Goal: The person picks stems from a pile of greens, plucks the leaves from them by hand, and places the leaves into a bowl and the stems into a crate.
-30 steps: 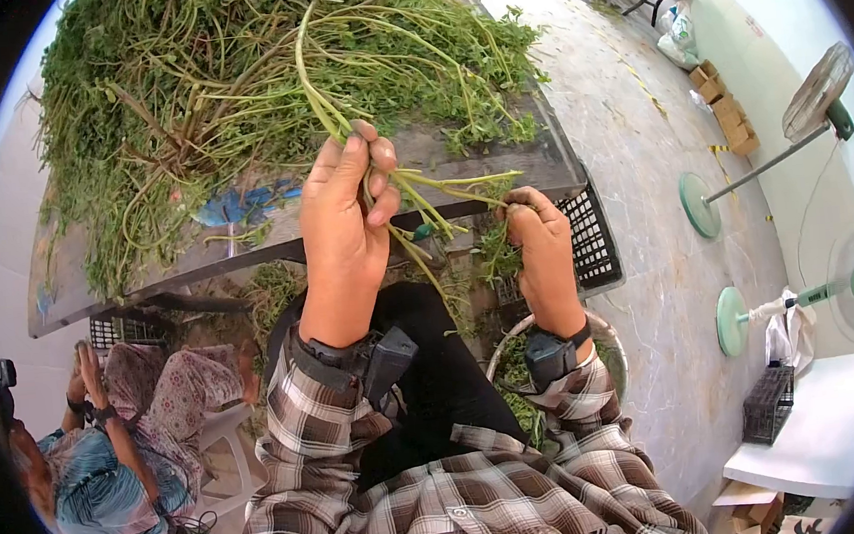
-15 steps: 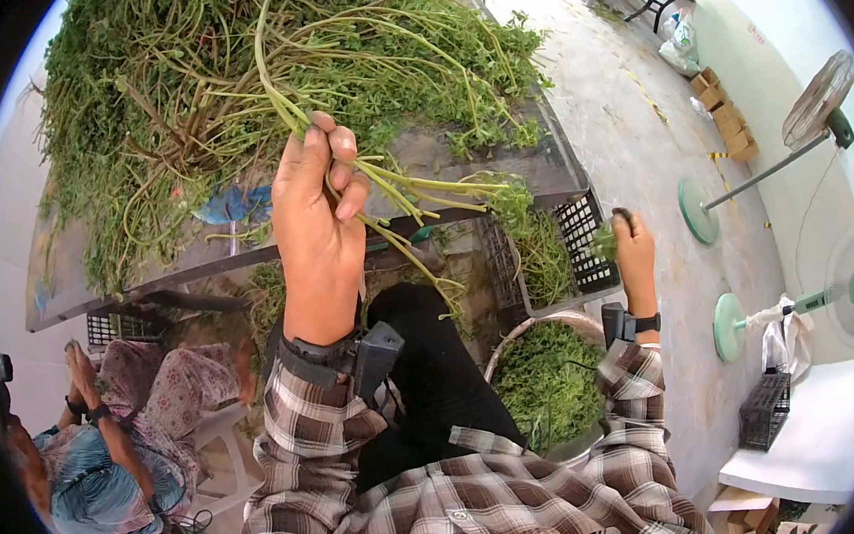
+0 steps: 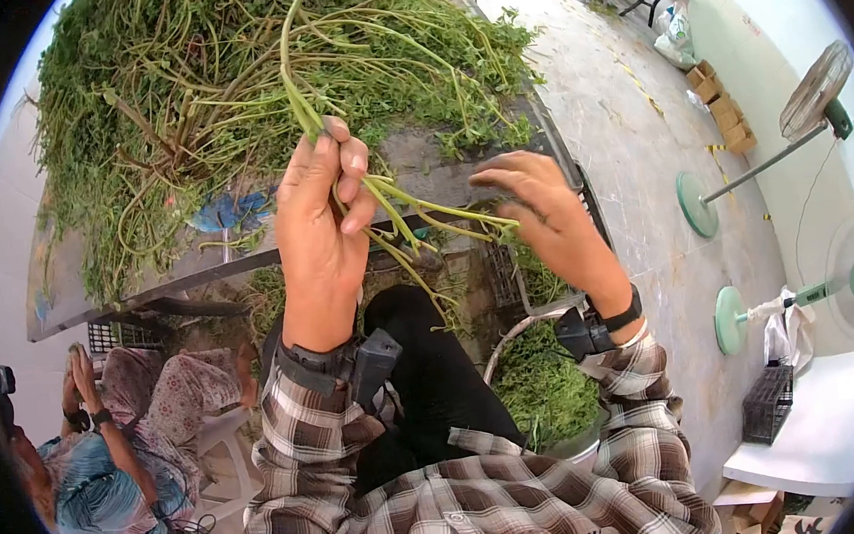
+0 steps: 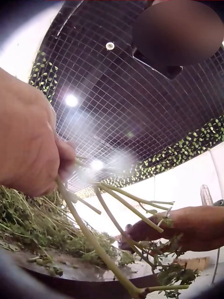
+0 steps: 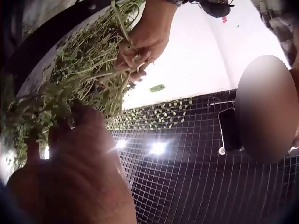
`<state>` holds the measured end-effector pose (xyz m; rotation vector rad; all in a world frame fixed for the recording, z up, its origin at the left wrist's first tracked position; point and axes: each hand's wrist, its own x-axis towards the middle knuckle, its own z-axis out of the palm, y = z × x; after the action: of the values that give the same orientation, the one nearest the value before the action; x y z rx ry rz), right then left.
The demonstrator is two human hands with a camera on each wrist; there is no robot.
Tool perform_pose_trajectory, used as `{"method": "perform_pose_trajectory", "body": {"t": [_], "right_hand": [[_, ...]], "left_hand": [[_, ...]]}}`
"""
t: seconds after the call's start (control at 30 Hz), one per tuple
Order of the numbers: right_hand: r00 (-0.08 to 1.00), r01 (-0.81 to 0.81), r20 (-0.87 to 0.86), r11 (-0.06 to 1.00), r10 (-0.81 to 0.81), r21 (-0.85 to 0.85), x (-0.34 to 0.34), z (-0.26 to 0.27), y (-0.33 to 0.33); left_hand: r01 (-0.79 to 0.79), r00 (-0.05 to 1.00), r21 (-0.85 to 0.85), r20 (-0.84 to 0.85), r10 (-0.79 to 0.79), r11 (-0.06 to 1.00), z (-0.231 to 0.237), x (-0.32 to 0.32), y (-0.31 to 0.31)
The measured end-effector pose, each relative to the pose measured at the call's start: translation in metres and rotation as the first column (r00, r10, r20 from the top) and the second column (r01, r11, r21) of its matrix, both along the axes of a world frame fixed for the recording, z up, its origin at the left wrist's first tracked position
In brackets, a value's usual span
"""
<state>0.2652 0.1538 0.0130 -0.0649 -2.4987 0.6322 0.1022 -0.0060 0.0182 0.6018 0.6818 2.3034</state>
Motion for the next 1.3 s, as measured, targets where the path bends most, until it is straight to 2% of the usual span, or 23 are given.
{"method": "perform_pose_trajectory", "body": {"t": [0.07,0.13,0.2,0.27,0.33,0.4,0.5,0.53,0.57,0.6,0.63,0.67,0.73,0.77,0.83,0.87,0.93,0.97,1.0,1.03,1.13,1.27,1.3], "right_hand": [[0.996,-0.093,0.007,0.996,0.093,0.0,-0.009,-0.004,-0.008],[0.968,-0.195,0.09,0.929,0.234,-0.313,-0.013,-0.009,-0.015],[0.954,-0.208,0.119,0.891,0.276,-0.404,-0.015,-0.012,-0.019],[0.95,-0.152,0.18,0.883,0.254,-0.444,-0.014,-0.013,-0.024],[0.968,-0.178,0.104,0.917,0.228,-0.358,-0.016,-0.02,-0.027],[0.991,-0.058,0.111,0.993,0.069,-0.1,-0.014,-0.017,-0.029],[0.995,0.087,0.053,0.996,-0.086,-0.01,-0.01,-0.022,-0.022],[0.994,0.093,0.052,0.996,-0.093,-0.006,-0.007,-0.025,-0.017],[0.986,0.161,0.086,0.961,-0.145,-0.224,-0.004,-0.029,-0.009],[0.974,0.224,0.129,0.876,-0.186,-0.428,-0.002,-0.034,-0.004],[0.972,0.23,0.151,0.577,-0.182,-0.784,-0.001,-0.038,-0.003],[0.971,0.231,0.152,0.578,-0.183,-0.783,0.001,-0.042,-0.002],[0.978,0.015,-0.029,0.206,-0.208,-0.978,0.003,-0.046,-0.003],[0.978,0.015,-0.029,0.206,-0.209,-0.979,0.004,-0.048,-0.002],[0.969,-0.014,-0.038,0.097,-0.244,-0.995,0.006,-0.051,0.002],[0.969,-0.015,-0.038,0.098,-0.245,-0.995,0.007,-0.051,0.004],[0.966,0.105,0.024,0.306,-0.257,-0.946,0.008,-0.052,0.008],[0.966,0.104,0.023,0.306,-0.257,-0.946,0.01,-0.052,0.012],[0.928,0.306,0.096,0.584,-0.361,-0.752,0.014,-0.052,0.02],[0.867,0.482,0.123,0.754,-0.482,-0.446,0.021,-0.055,0.027],[0.817,0.531,0.189,0.585,-0.544,-0.613,0.058,-0.075,0.053],[0.747,0.608,0.135,0.588,-0.65,-0.534,0.082,-0.07,0.069],[0.739,0.643,0.077,0.667,-0.669,-0.378,0.084,-0.072,0.078]], "left_hand": [[0.0,1.0,0.005,0.001,0.0,1.0,0.001,0.0,-0.001],[0.004,1.0,0.008,0.002,-0.004,1.0,0.001,0.0,-0.002],[0.001,1.0,0.011,0.009,-0.001,1.0,0.002,-0.001,-0.003],[-0.018,1.0,-0.02,0.008,0.018,1.0,0.003,0.0,-0.005],[-0.035,0.999,-0.053,0.007,0.036,0.998,0.003,0.0,-0.006],[-0.017,1.0,-0.066,0.011,0.017,0.998,0.002,0.001,-0.005],[0.004,1.0,-0.109,-0.007,-0.004,0.994,0.001,0.008,-0.002],[0.01,1.0,-0.105,-0.008,-0.011,0.994,0.0,0.012,0.0],[0.06,0.998,-0.121,-0.011,-0.061,0.991,-0.002,0.016,0.002],[0.107,0.994,-0.136,-0.013,-0.11,0.985,-0.003,0.021,0.004],[0.1,0.995,-0.16,-0.008,-0.102,0.982,-0.003,0.028,0.007],[0.1,0.995,-0.158,-0.007,-0.103,0.982,-0.005,0.03,0.01],[0.129,0.991,-0.165,-0.006,-0.132,0.978,-0.01,0.034,0.015],[0.133,0.991,-0.159,0.002,-0.134,0.978,-0.01,0.037,0.016],[0.134,0.991,-0.179,-0.004,-0.137,0.975,-0.012,0.041,0.019],[0.133,0.99,-0.197,-0.011,-0.138,0.971,-0.013,0.043,0.02],[0.13,0.99,-0.203,-0.019,-0.137,0.97,-0.013,0.046,0.02],[0.098,0.994,-0.235,-0.016,-0.105,0.967,-0.011,0.046,0.018],[0.067,0.997,-0.266,-0.012,-0.073,0.961,-0.009,0.045,0.016],[-0.007,0.998,-0.186,-0.065,-0.005,0.982,-0.003,0.035,0.01],[-0.253,0.966,-0.144,-0.097,0.241,0.957,0.009,-0.003,-0.008],[-0.21,0.978,-0.06,-0.032,0.209,0.976,0.003,-0.013,-0.012],[-0.173,0.985,-0.058,-0.039,0.171,0.983,0.003,-0.011,-0.01]]}}
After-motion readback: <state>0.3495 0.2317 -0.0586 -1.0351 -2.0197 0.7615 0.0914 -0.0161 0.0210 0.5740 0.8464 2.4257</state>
